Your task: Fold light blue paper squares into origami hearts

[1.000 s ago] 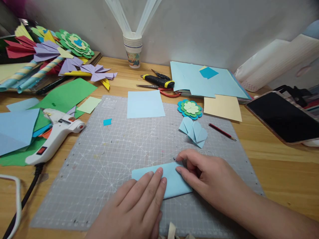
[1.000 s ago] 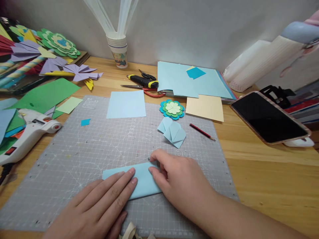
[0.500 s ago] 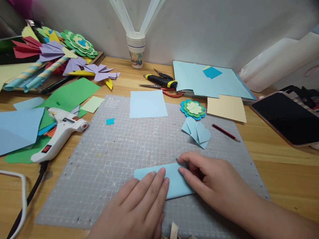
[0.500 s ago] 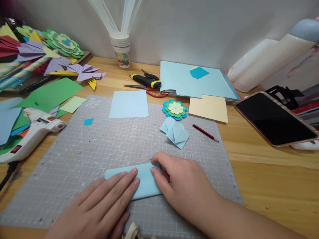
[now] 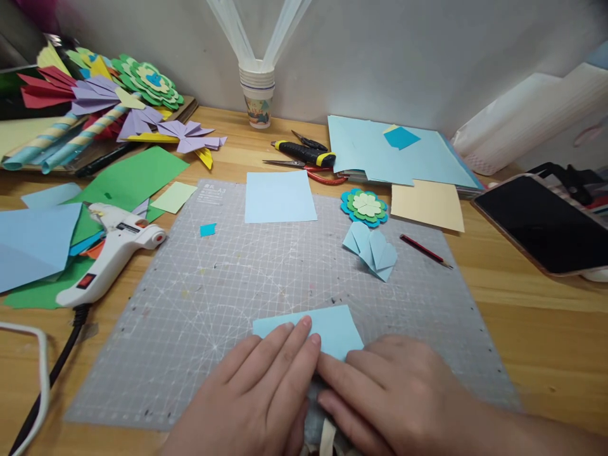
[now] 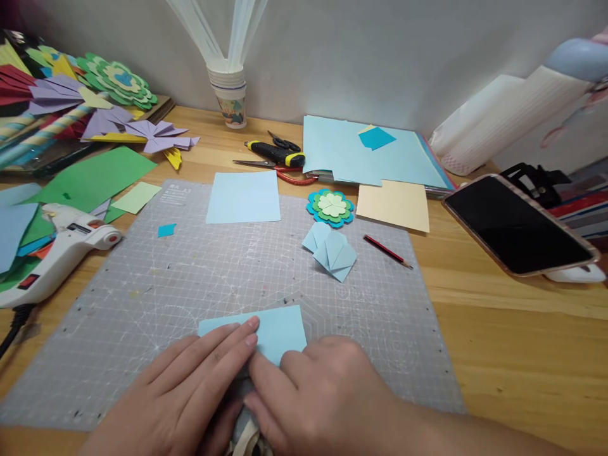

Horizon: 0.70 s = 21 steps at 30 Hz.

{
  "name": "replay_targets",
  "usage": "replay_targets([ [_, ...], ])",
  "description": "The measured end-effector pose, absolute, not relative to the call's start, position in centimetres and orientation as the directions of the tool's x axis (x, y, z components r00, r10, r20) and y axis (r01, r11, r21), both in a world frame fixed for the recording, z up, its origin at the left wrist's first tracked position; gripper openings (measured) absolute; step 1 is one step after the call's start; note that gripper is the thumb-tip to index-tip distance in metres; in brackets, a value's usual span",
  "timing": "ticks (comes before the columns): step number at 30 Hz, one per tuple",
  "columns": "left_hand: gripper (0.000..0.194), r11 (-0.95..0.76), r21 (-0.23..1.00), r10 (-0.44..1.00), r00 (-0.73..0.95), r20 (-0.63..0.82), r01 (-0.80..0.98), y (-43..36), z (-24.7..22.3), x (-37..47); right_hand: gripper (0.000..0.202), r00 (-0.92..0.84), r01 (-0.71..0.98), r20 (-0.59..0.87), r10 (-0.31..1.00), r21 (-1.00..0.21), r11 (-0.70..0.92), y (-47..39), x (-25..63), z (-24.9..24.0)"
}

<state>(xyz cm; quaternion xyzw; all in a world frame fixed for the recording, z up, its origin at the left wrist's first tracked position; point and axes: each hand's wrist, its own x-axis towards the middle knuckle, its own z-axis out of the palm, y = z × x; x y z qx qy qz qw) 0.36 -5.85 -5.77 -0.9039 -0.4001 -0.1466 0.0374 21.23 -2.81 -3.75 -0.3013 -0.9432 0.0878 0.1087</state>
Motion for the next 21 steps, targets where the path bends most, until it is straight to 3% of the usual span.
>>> replay_targets([
  [6,0.040,-0.671,0.084,0.728,0.632,0.266,0.737,-6.0,-5.6,0.7,0.039,-0.849,0.498,0.176,0.499,-0.051,0.866,-4.4,21.0,-5.3],
  [13,0.035,-0.631,0.153,0.770,0.590,0.244,0.761,-6.0,-4.7,0.9,0.033,-0.774,0.627,0.003,0.633,0.138,0.766,-5.8,23.1,-3.7],
  [18,0.032,-0.636,0.089,0.767,0.616,0.178,0.766,-6.6,-4.1,1.3,0.038,-0.742,0.639,-0.147,0.654,0.141,0.756,-6.2,23.2,-2.5],
  [21,0.032,-0.628,0.036,0.763,0.605,0.227,0.778,-7.3,-4.0,1.5,0.038,-0.717,0.658,-0.188,0.671,0.135,0.741,-6.2,22.7,-2.3],
])
